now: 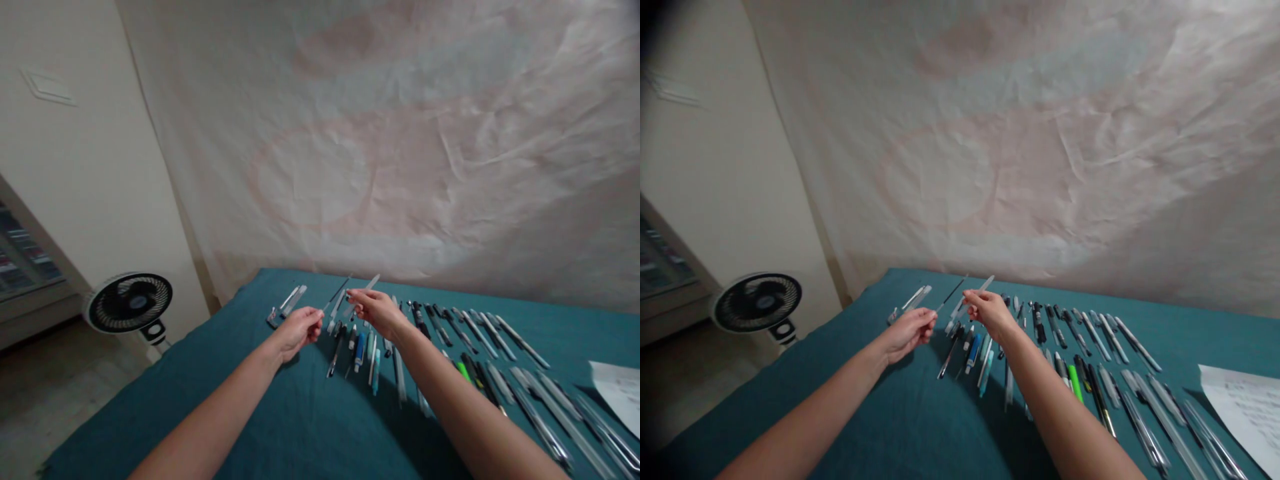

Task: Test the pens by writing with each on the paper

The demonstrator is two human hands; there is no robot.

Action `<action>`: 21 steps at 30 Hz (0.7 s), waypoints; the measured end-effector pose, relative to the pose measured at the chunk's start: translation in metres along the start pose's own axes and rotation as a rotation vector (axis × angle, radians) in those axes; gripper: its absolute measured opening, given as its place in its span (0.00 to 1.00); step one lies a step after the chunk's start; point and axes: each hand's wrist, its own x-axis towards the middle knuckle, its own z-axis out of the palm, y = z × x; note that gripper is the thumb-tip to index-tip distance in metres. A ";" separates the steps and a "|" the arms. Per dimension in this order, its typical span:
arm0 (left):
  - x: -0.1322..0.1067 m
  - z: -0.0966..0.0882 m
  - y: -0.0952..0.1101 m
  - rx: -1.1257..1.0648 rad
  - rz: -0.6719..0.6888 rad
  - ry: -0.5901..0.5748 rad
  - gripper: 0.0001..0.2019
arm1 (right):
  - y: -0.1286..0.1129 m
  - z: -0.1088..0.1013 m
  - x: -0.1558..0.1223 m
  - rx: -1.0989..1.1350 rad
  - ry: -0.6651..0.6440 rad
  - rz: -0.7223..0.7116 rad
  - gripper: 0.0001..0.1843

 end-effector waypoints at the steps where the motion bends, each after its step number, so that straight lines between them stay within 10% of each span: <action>1: -0.003 0.005 -0.005 -0.009 -0.012 -0.015 0.12 | 0.002 0.003 -0.001 0.003 -0.018 -0.011 0.12; 21: 0.005 0.015 -0.005 0.255 0.176 0.095 0.14 | 0.019 0.026 -0.012 -0.185 -0.008 -0.007 0.13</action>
